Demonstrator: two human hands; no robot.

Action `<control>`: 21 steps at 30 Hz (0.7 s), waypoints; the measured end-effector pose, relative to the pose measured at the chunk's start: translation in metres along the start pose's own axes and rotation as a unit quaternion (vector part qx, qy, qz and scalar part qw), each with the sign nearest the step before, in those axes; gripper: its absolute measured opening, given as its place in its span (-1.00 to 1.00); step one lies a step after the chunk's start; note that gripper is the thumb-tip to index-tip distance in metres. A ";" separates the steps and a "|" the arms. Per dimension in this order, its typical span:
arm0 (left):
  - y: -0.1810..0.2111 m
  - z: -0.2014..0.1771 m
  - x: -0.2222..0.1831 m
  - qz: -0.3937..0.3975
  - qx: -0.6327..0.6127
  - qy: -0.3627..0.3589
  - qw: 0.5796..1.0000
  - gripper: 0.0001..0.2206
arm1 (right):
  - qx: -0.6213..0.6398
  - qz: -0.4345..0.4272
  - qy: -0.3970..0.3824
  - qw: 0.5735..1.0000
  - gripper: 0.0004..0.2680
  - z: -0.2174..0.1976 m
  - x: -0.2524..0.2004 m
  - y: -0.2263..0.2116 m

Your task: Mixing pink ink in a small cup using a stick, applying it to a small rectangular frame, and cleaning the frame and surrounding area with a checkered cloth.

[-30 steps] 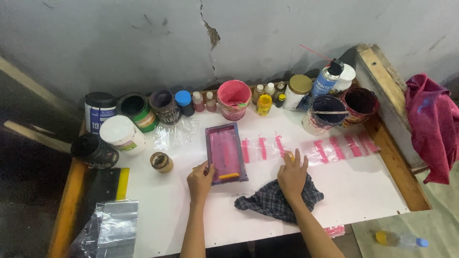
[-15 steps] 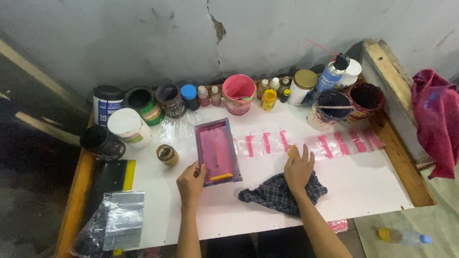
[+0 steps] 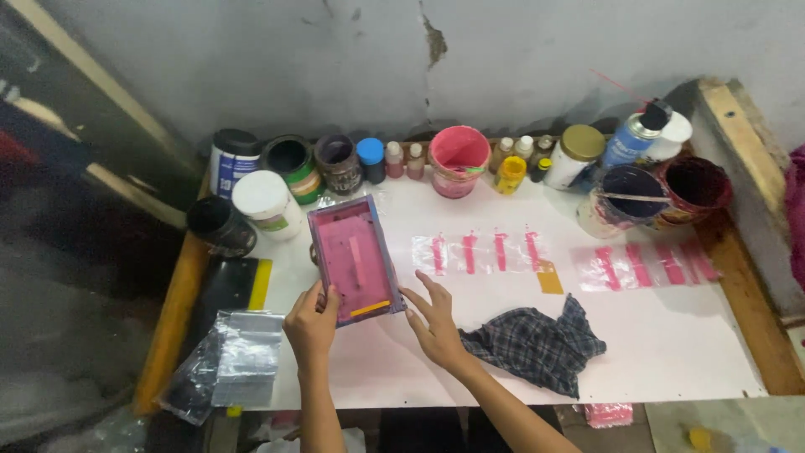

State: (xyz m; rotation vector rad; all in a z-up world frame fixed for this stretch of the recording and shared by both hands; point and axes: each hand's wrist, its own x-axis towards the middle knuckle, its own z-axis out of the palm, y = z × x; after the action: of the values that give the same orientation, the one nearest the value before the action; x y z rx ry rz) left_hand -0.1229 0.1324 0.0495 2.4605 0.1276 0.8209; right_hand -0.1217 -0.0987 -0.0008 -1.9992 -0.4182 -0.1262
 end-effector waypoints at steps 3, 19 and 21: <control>-0.012 -0.003 -0.005 -0.021 0.010 0.004 1.000 -0.78 | 0.012 0.026 -0.034 0.999 -0.67 0.015 0.001 0.004; -0.067 0.023 -0.066 0.087 0.137 0.164 0.973 -0.74 | -0.015 0.099 -0.153 0.983 -0.64 0.051 -0.005 0.012; -0.068 0.027 -0.069 0.073 0.133 0.148 0.977 -0.73 | -0.022 0.082 -0.144 0.986 -0.62 0.052 -0.006 0.015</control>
State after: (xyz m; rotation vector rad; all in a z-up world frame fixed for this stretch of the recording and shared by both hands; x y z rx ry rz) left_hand -0.1574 0.1605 -0.0406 2.6015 0.1754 1.3095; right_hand -0.1268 -0.0596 -0.0389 -2.0937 -0.4330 0.2620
